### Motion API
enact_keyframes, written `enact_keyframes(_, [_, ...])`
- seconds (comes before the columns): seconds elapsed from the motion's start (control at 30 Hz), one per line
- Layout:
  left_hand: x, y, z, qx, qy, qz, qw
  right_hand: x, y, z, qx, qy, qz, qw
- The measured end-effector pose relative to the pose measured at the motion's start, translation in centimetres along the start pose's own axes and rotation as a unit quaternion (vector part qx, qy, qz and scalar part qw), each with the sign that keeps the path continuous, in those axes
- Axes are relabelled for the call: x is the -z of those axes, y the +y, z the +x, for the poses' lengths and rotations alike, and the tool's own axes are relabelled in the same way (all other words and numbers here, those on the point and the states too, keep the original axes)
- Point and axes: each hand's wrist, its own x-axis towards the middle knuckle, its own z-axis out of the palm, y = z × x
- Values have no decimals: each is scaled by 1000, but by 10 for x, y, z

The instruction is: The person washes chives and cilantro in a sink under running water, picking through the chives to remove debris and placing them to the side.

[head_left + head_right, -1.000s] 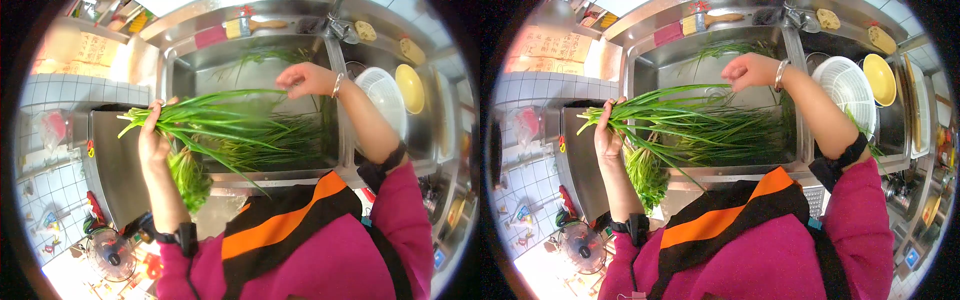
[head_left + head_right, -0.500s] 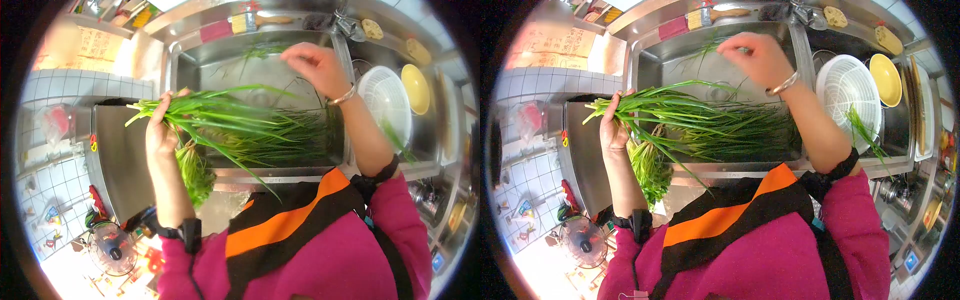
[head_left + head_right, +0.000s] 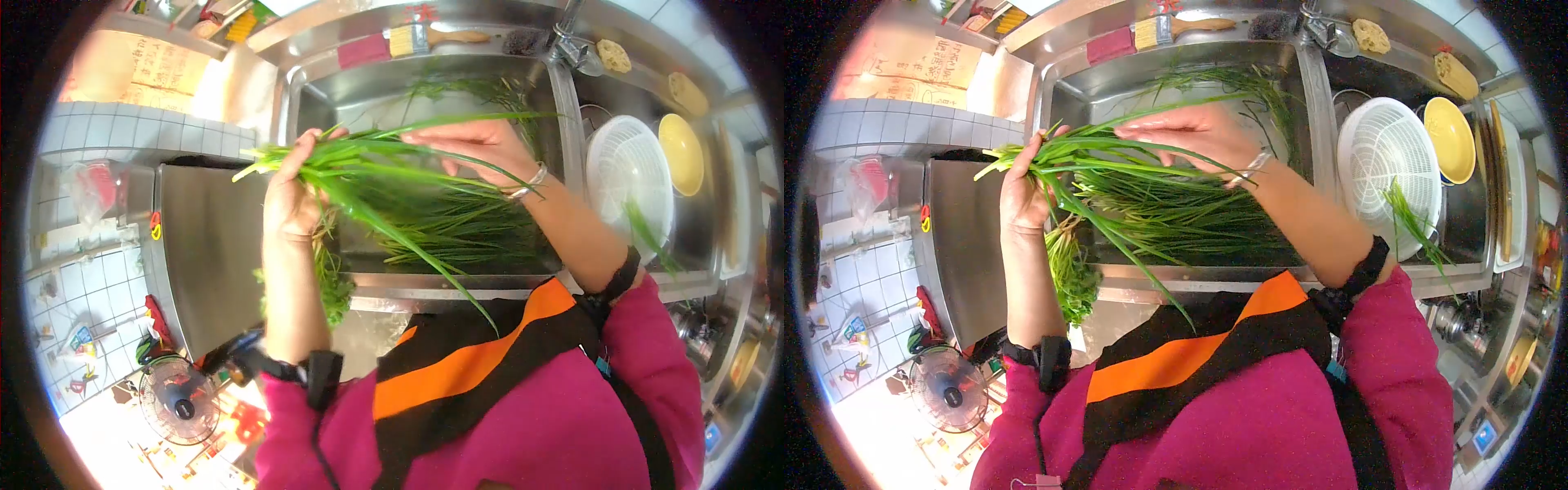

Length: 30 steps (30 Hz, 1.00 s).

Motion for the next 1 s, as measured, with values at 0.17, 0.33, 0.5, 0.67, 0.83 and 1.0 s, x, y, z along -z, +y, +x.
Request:
enact_keyframes(0.17, [-2,-1,-1,11,-46,6,999,-28,-13,11,-77,-36,39,996])
enact_keyframes(0.33, [0,0,-3,11,-58,5,998,-33,-29,17,-196,-83,-9,977])
enact_keyframes(0.5, [1,-5,-4,-4,-21,21,1000,-38,-8,11,0,-24,-82,996])
enact_keyframes(0.67, [-2,-5,1,11,-20,46,999,-24,-1,8,311,11,-316,896])
enact_keyframes(0.83, [47,24,5,-28,65,-12,997,8,-23,-11,56,132,-52,988])
enact_keyframes(1.0, [66,41,-7,-51,67,-14,996,51,-11,-23,-30,97,-140,985])
